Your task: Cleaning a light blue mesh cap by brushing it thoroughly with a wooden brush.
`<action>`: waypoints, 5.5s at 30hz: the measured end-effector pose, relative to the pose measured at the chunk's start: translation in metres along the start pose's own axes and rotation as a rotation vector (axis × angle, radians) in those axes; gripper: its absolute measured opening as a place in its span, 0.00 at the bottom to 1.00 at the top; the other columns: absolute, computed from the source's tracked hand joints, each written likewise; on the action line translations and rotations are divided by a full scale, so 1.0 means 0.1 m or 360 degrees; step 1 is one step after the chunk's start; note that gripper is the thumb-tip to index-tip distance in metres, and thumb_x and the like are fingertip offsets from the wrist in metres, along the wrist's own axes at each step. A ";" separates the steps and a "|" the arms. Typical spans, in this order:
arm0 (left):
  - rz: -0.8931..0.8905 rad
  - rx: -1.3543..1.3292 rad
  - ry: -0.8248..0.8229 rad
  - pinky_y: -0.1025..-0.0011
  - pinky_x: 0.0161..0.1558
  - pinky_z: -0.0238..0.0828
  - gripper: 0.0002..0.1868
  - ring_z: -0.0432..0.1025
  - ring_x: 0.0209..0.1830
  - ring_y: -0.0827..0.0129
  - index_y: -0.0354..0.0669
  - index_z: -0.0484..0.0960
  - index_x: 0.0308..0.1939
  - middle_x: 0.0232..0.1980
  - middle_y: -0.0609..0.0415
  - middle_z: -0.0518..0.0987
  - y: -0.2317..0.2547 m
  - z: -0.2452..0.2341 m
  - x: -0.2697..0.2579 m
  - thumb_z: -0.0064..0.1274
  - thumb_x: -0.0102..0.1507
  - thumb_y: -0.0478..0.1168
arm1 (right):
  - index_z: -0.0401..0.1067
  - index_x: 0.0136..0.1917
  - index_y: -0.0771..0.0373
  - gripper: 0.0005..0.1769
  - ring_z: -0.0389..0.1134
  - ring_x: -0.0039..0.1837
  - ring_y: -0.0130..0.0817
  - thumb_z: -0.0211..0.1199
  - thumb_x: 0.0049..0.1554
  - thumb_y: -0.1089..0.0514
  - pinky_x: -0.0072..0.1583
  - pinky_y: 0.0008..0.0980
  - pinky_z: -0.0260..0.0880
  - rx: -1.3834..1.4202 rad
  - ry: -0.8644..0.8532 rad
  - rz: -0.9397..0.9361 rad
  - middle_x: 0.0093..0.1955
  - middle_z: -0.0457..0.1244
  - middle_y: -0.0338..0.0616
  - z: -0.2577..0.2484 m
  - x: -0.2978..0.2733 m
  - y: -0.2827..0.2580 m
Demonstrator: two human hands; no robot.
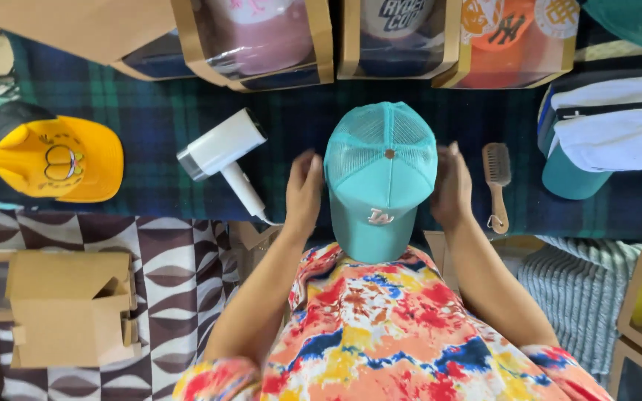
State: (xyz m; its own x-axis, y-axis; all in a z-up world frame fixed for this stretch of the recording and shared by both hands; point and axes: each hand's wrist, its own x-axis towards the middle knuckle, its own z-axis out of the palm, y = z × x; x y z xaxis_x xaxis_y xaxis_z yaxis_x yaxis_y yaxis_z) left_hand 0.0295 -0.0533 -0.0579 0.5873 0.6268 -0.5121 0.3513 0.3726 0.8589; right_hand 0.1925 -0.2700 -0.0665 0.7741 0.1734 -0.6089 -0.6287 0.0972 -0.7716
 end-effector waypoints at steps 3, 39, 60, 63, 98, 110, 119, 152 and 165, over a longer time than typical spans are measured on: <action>-0.0379 -0.0300 -0.0128 0.62 0.43 0.79 0.24 0.74 0.42 0.63 0.43 0.78 0.64 0.49 0.47 0.80 -0.69 -0.09 -0.31 0.59 0.66 0.48 | 0.68 0.61 0.57 0.17 0.63 0.42 0.42 0.59 0.61 0.49 0.47 0.46 0.72 -0.0037 -0.0129 0.0211 0.37 0.56 0.47 -0.55 -0.07 0.48; 0.0394 0.0763 -0.0532 0.51 0.76 0.54 0.34 0.59 0.78 0.49 0.67 0.62 0.78 0.78 0.49 0.65 0.56 0.33 0.60 0.32 0.72 0.70 | 0.72 0.66 0.71 0.20 0.67 0.67 0.51 0.48 0.72 0.55 0.68 0.42 0.66 -0.2132 -0.1250 -0.1663 0.64 0.68 0.57 0.74 0.36 -0.93; -0.0271 0.0545 -0.0353 0.68 0.43 0.82 0.39 0.78 0.46 0.65 0.44 0.64 0.71 0.49 0.50 0.78 -0.63 -0.16 -0.66 0.56 0.59 0.55 | 0.76 0.62 0.62 0.23 0.70 0.62 0.42 0.53 0.67 0.43 0.60 0.41 0.70 -0.1321 -0.0124 -0.1237 0.60 0.69 0.47 0.57 0.40 -0.74; 0.1308 0.0834 0.0052 0.54 0.61 0.69 0.31 0.71 0.60 0.46 0.38 0.72 0.68 0.56 0.43 0.75 -0.50 -0.16 -0.75 0.60 0.66 0.50 | 0.71 0.49 0.51 0.06 0.65 0.50 0.38 0.64 0.68 0.52 0.55 0.38 0.67 -0.1503 0.0656 -0.1635 0.43 0.61 0.34 -0.37 0.34 -0.39; 0.2243 0.1255 0.0565 0.41 0.72 0.52 0.19 0.64 0.71 0.48 0.67 0.80 0.61 0.65 0.49 0.73 -0.18 0.73 -0.59 0.45 0.69 0.57 | 0.78 0.49 0.57 0.13 0.62 0.33 0.40 0.60 0.70 0.50 0.36 0.34 0.64 -0.2243 -0.0605 -0.2397 0.34 0.61 0.40 0.39 -0.52 -1.45; 0.2508 0.1269 0.0481 0.56 0.67 0.63 0.11 0.72 0.64 0.59 0.65 0.83 0.51 0.62 0.55 0.78 -0.08 0.81 -0.49 0.44 0.70 0.47 | 0.77 0.64 0.55 0.16 0.70 0.61 0.52 0.58 0.69 0.47 0.59 0.47 0.71 -0.2153 -0.0993 -0.1231 0.58 0.71 0.47 0.27 0.74 -1.28; 0.2504 0.1323 0.0471 0.56 0.69 0.61 0.11 0.71 0.65 0.60 0.64 0.83 0.52 0.62 0.56 0.78 -0.15 0.81 -0.50 0.48 0.69 0.47 | 0.80 0.59 0.41 0.12 0.67 0.36 0.42 0.61 0.64 0.51 0.37 0.34 0.68 -0.2334 -0.1009 -0.1876 0.36 0.66 0.38 0.41 -0.81 -1.60; 0.2543 0.1315 0.0473 0.56 0.68 0.61 0.15 0.71 0.65 0.59 0.65 0.85 0.50 0.60 0.56 0.79 -0.04 0.77 -0.49 0.42 0.70 0.53 | 0.76 0.46 0.47 0.07 0.64 0.33 0.36 0.63 0.67 0.50 0.34 0.32 0.67 -0.2412 -0.0514 -0.2081 0.32 0.59 0.34 0.43 -0.80 -1.40; 0.2486 0.1354 0.0381 0.55 0.68 0.59 0.16 0.70 0.64 0.58 0.64 0.84 0.52 0.61 0.55 0.78 -0.17 0.79 -0.47 0.39 0.71 0.49 | 0.82 0.59 0.46 0.14 0.63 0.33 0.31 0.58 0.65 0.53 0.34 0.30 0.66 -0.2338 -0.0495 -0.2207 0.33 0.58 0.32 0.24 -0.65 -1.19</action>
State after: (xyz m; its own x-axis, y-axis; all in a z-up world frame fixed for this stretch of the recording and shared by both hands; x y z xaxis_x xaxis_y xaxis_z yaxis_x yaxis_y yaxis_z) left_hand 0.0531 -0.1431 -0.0480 0.6291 0.1219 0.7677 -0.0829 -0.9715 0.2222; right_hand 0.2158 -0.2692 0.0694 0.4459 0.8366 0.3183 0.8925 -0.3883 -0.2297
